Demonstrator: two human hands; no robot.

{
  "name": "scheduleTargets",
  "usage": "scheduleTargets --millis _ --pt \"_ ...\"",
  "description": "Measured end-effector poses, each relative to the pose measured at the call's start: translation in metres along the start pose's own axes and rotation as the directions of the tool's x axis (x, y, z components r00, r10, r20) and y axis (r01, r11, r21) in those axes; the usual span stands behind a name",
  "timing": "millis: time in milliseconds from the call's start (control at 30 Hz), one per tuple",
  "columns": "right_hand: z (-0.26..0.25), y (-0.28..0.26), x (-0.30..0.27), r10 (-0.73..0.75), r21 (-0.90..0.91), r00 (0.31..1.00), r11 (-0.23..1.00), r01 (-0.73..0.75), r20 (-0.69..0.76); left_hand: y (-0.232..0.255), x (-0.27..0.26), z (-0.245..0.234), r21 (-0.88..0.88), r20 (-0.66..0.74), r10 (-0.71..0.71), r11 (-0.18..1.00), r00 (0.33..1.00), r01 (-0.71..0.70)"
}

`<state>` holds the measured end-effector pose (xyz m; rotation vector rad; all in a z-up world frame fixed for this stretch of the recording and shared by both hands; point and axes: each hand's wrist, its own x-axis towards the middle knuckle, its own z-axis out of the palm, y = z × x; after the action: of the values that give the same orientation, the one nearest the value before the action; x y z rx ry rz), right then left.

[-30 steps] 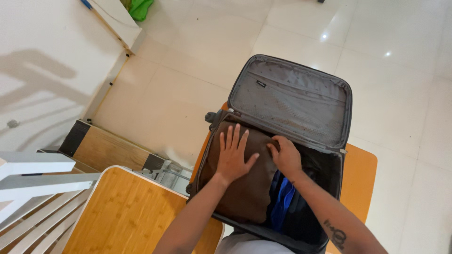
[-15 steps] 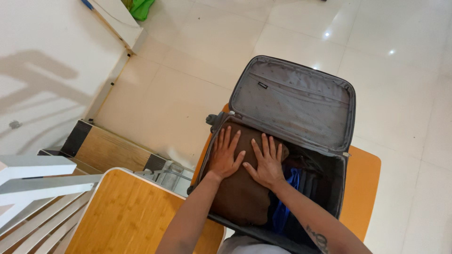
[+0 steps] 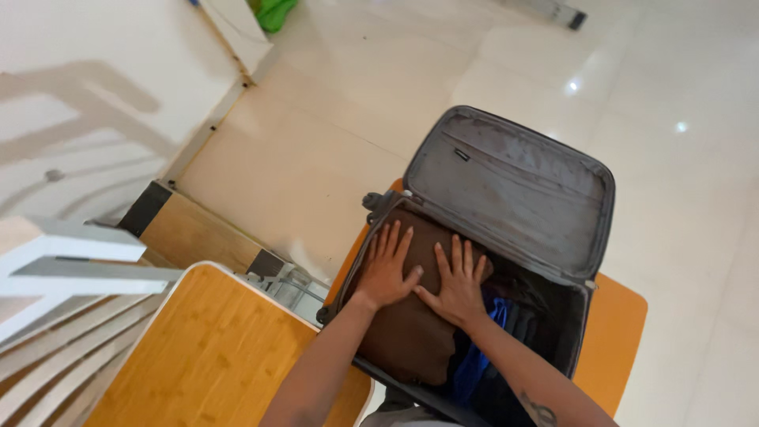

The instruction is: The person picks up several garments from a pile, folds a brown zip-up hoodie and a grey collared shirt, and places them into an open suitcase.

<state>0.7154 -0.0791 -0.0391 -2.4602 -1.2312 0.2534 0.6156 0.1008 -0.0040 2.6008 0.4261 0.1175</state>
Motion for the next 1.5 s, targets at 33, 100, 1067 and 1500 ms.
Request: scheduleTargets --millis 33,100,1067,1500 --pt "-0.005 0.001 0.003 -0.023 -0.001 1.0 1.0 0.023 0.002 0.01 -0.01 -0.01 -0.011 0.067 -0.069 0.997 0.995 0.07" --pt "-0.013 0.007 0.0 -0.068 -0.014 0.995 0.998 0.069 0.079 0.037 -0.04 -0.028 -0.028 0.127 -0.177 0.983 0.976 0.182" --pt "0.02 -0.202 -0.146 -0.542 0.04 0.839 0.838 0.544 -0.06 0.148 -0.601 0.021 -0.374 -0.597 -0.801 0.242 -0.032 0.895" --pt "0.107 -0.374 -0.33 -0.869 0.202 0.475 0.494 0.846 0.137 0.236 -0.799 0.069 -0.574 -0.484 -0.697 -0.204 -0.529 0.793"
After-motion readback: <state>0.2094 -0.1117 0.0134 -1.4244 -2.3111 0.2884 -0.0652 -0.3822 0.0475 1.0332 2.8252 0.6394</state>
